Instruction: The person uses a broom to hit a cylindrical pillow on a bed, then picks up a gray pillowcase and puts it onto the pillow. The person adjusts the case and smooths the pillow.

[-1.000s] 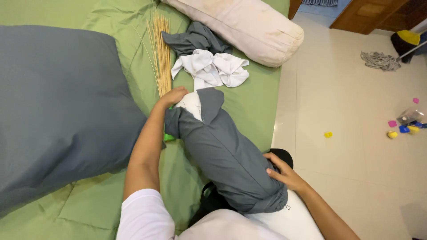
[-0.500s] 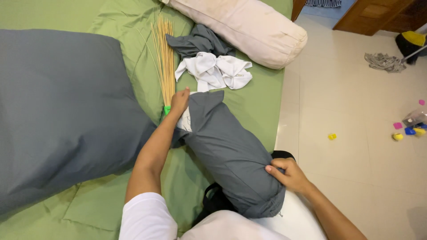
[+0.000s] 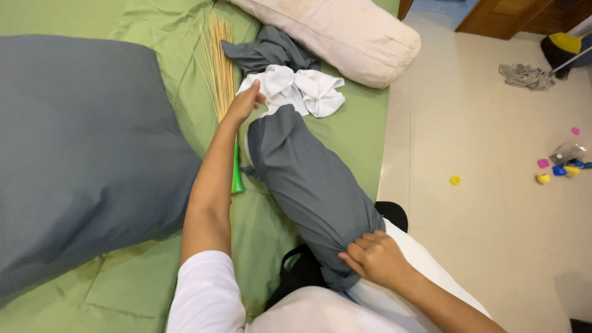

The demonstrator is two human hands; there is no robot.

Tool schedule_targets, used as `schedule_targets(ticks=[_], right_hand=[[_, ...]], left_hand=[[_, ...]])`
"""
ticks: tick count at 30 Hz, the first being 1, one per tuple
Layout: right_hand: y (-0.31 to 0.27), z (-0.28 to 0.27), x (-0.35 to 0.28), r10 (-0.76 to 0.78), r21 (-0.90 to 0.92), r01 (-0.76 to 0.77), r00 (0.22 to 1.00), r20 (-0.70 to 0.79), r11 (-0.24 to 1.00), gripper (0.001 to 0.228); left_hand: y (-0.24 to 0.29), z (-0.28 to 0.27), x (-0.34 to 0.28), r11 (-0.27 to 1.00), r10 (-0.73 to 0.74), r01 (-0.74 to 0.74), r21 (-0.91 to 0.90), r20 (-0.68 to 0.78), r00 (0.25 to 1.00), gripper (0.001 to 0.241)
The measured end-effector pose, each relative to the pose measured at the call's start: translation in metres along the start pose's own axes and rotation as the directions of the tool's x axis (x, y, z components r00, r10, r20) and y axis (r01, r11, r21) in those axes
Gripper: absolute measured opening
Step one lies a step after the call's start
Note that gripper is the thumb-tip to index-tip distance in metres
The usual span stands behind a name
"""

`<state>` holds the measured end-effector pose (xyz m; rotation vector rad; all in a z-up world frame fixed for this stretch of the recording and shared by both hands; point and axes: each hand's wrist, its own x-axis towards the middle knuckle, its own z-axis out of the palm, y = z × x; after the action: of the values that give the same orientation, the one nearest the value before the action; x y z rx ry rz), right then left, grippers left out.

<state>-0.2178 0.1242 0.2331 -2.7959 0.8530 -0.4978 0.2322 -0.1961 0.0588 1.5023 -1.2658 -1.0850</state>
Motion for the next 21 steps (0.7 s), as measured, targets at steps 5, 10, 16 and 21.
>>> schedule_targets(ticks=[5, 10, 16, 21], right_hand=[[-0.018, 0.003, 0.022, -0.158, 0.138, 0.138, 0.977, 0.146, 0.981, 0.032], [0.037, -0.013, 0.02, 0.111, 0.629, -0.191, 0.98, 0.166, 0.754, 0.028], [0.131, 0.006, 0.011, 0.259, 0.595, -0.364, 0.931, 0.257, 0.717, 0.031], [0.116, 0.018, 0.007, 0.062, 0.6, -0.217, 0.961, 0.268, 0.77, 0.045]], left_hand=[[0.063, 0.016, -0.04, 0.885, 0.196, -0.183, 0.428, 0.012, 0.98, 0.07], [-0.046, -0.002, -0.032, 0.868, 0.1, 0.01, 0.496, -0.195, 0.976, 0.037], [-0.062, -0.025, -0.051, 0.946, 0.094, -0.003, 0.324, -0.264, 0.96, 0.049], [0.041, 0.01, -0.064, 0.954, 0.022, 0.023, 0.3, -0.146, 0.989, 0.058]])
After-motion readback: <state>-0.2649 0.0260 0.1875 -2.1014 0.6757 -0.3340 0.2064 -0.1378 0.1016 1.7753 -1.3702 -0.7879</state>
